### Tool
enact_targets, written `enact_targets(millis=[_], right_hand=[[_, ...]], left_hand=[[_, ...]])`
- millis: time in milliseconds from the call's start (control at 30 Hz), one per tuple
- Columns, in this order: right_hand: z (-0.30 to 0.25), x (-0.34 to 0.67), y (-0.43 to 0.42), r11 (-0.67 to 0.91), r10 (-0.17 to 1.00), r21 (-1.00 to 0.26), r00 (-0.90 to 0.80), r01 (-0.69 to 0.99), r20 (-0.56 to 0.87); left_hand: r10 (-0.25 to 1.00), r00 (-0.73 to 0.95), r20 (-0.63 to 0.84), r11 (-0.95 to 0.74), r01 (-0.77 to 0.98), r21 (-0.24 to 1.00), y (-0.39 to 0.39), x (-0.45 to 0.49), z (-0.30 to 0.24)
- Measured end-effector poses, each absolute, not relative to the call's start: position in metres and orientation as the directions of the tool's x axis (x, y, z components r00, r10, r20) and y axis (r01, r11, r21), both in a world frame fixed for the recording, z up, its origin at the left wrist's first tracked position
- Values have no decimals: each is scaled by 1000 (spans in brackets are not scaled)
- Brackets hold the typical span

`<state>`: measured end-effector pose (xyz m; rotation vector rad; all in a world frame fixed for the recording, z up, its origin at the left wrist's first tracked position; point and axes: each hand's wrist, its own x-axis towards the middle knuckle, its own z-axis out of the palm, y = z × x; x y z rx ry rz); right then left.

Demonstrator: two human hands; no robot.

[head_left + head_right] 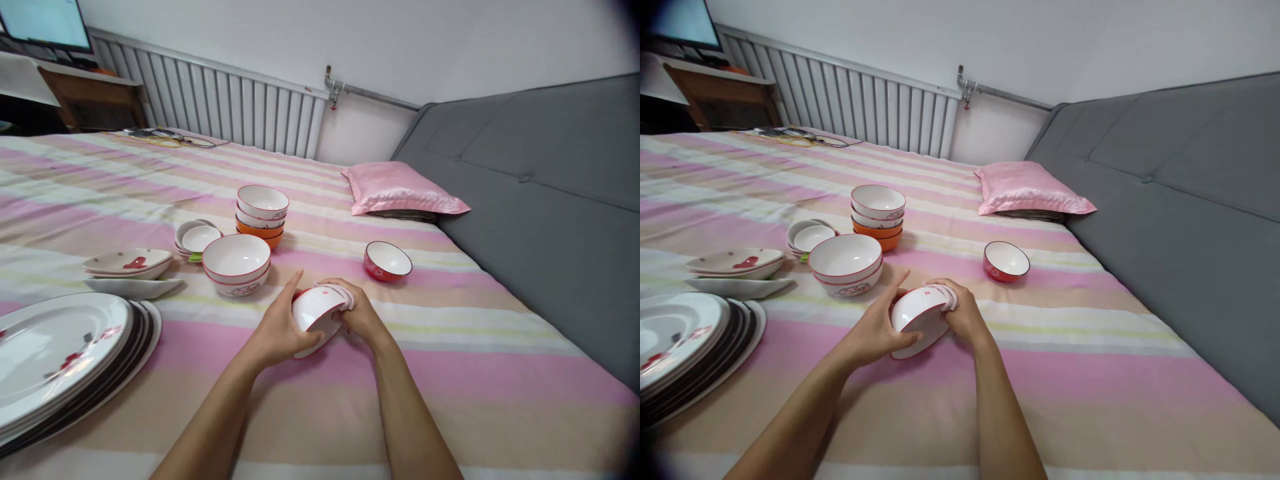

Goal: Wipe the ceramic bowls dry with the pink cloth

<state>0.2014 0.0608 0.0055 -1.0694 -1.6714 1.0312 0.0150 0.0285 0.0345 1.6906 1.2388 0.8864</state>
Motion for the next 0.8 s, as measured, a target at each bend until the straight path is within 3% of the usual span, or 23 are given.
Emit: enact_targets(millis=[167,300,467,667,800], right_hand=[[-5,201,63,206,961,-962,-221,179,165],[3,198,61,362,928,-902,-183,235,325],[21,193,53,534,833,-742,-104,406,543],[38,177,40,672,722,-513,-319,535,613],[45,172,37,701,706,-490,-409,517,578]], left_hand=[[965,253,63,-156,367,917,29,14,34],[960,248,127,-212,353,912,29,14,32],[928,258,270,-354,374,858,30,17,28],[948,234,216,-288,338,896,32,18,25],[944,253,211,-287,314,905,30,16,26]])
